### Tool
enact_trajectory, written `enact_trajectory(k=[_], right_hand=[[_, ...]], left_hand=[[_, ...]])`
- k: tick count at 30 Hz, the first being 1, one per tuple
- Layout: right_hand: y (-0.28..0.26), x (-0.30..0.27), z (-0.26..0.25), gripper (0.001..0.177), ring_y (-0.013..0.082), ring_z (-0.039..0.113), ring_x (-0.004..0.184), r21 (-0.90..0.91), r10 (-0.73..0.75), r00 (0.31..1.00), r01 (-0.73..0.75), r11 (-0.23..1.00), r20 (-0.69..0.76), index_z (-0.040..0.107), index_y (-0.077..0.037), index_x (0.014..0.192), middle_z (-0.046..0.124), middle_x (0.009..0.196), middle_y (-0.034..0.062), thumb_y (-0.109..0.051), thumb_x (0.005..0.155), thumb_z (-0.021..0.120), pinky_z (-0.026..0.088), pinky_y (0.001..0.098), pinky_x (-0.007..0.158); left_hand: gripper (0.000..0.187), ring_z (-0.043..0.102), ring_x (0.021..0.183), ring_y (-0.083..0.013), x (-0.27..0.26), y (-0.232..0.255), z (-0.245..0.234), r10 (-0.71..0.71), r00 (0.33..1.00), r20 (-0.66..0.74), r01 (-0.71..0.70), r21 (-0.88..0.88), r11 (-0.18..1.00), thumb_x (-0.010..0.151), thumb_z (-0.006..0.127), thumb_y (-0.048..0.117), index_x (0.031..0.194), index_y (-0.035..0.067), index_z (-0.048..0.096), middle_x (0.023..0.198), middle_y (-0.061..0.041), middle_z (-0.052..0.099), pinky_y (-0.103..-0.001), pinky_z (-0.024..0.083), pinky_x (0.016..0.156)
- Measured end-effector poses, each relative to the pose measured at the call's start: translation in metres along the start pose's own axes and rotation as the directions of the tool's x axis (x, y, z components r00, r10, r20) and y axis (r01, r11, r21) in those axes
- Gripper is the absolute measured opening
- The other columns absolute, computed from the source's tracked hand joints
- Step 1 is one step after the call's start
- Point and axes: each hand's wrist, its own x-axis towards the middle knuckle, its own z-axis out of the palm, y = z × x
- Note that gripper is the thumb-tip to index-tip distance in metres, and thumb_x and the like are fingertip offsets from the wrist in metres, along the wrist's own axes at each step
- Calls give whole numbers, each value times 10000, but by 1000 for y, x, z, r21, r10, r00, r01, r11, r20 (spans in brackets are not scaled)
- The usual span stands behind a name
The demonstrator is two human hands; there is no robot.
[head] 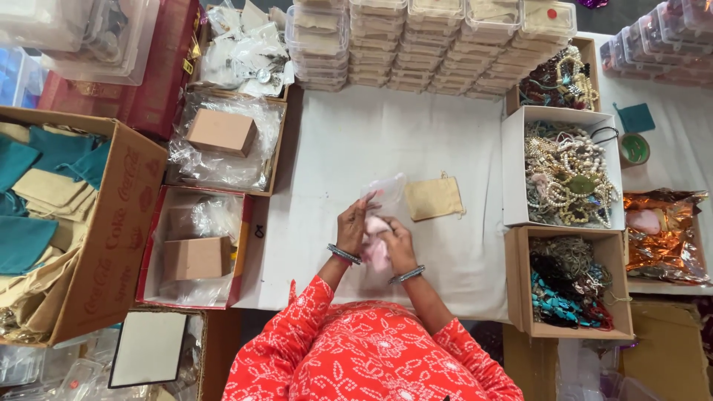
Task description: The person wipes a green beaded bracelet with a pink cloth on a white table. They then place the bracelet into a small plastic bag, followed by a small beige pouch. Finally, they place both items into a clear plastic container and close the lid.
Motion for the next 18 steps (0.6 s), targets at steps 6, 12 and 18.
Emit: enact_trajectory(k=[6,12,18], right_hand=[[-24,-9,-1,347,166,668,740,457,200,967,-252,853,160,665,-30,1204,725,939,90,2,878,551,547,302,616],[-35,-13,-21,365,300,623,1059,-625,-331,908,418,659,258,709,-97,1159,709,1141,69,-34,801,681,548,386,887],[-47,-19,-24,478,280,606,1158,-763,-530,844,398,508,88,702,-190,1263,666,1293,40,-25,815,695,540,380,976]], left_hand=[[500,709,1015,-163,8,-8,-5,-82,996,20,81,50,995,1051,543,413,1333,18,662,1103,-126,768,-300,576,845],[558,765,980,-180,15,-22,-11,-229,973,20,225,126,966,1056,495,483,1254,10,714,1017,-145,789,-310,613,829],[572,744,971,-183,16,-16,-2,-262,965,-5,262,56,963,1031,499,466,1250,-23,698,1016,-136,767,-356,638,827]])
